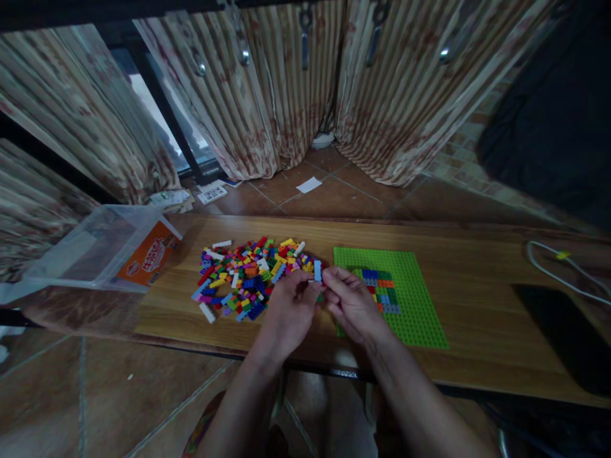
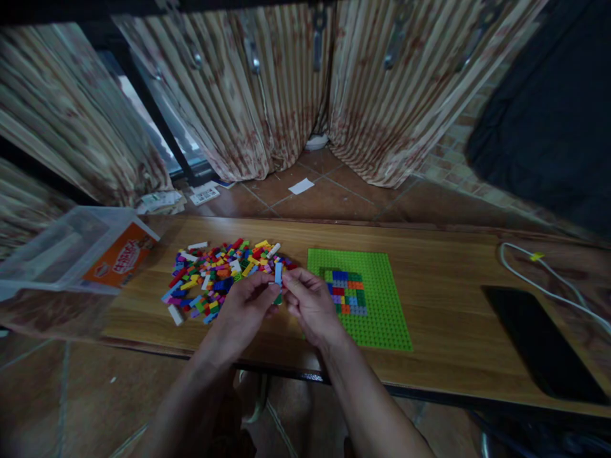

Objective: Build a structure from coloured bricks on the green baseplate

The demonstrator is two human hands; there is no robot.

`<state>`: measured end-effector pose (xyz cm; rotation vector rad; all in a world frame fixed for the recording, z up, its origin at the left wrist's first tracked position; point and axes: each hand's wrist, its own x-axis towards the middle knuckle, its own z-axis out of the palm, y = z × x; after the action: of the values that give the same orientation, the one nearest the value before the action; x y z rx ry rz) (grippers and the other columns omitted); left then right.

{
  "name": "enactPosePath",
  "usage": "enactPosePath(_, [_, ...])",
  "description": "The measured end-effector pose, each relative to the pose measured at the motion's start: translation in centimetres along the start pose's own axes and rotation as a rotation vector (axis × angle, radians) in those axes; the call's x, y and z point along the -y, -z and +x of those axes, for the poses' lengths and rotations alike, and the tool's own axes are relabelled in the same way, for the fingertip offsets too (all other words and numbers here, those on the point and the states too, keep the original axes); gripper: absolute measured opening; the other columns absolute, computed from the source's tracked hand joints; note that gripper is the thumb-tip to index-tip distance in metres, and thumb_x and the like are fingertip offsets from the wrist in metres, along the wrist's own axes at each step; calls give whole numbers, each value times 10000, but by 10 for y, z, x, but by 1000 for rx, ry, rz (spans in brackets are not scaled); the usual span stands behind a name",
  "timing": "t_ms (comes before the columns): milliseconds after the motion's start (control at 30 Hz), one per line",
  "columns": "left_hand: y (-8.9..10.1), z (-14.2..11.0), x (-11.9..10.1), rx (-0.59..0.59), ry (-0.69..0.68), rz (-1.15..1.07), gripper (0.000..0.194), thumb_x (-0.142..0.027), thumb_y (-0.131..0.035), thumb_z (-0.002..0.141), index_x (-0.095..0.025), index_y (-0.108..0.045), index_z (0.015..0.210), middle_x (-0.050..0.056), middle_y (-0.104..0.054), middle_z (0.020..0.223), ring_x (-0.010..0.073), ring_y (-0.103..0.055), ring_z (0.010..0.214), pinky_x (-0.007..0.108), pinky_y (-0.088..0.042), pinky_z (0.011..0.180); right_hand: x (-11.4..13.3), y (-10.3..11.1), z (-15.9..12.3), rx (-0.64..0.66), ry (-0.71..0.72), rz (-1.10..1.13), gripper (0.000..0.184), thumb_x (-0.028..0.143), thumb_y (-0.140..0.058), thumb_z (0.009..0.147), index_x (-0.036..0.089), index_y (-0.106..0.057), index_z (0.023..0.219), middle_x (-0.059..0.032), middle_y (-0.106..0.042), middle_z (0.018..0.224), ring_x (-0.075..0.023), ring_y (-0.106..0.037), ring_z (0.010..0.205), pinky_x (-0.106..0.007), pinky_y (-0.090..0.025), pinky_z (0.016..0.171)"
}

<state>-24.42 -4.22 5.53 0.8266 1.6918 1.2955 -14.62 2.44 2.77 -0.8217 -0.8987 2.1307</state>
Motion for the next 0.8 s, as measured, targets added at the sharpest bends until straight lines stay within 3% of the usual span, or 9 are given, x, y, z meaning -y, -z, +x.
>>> enactPosePath(133, [2,-3,-7,31,62,-198,141,-279,-584,795,-157,-639,837,12,-655,722,128,-583,617,222,-470,587,3,2,0,7,-65,90,272,396,-754,663,183,-599,728,51,-526,627,-36,-317,443,-149,-192,351])
enactPosePath(267, [5,-2,-7,69,21,-151,150,-248,-575,798,-157,-671,868,26,-680,788,137,-596,679,221,-469,615,4,2,1,13,-21,66,264,424,-702,687,190,-619,774,41,-542,656,-52,-348,460,-168,-198,355])
enactPosePath(433, [7,1,0,114,-65,32,143,-212,-572,785,-168,-695,842,16,-665,725,146,-580,657,227,-442,592,0,0,1,8,68,-136,365,470,-793,659,180,-574,636,90,-398,474,-34,-256,406,-171,-163,363])
enactPosePath(567, [8,-1,-3,122,-6,-81,112,-199,-593,749,-166,-672,822,14,-673,724,141,-602,649,228,-465,601,1,-3,1,0,42,-88,370,454,-819,623,181,-569,624,95,-378,456,-34,-250,410,-172,-158,370])
enactPosePath(700, [13,-1,-8,49,59,-139,123,-233,-613,742,-157,-643,833,8,-659,709,135,-610,618,223,-478,580,-2,-1,5,-24,23,-63,370,465,-801,634,191,-552,640,90,-392,485,-44,-242,421,-182,-148,370])
enactPosePath(800, [23,2,-7,-73,47,-101,139,-225,-608,737,-152,-636,853,9,-653,723,139,-621,617,224,-484,569,-12,5,10,-98,85,-319,345,490,-741,695,203,-557,641,81,-412,470,-67,-292,418,-201,-200,392])
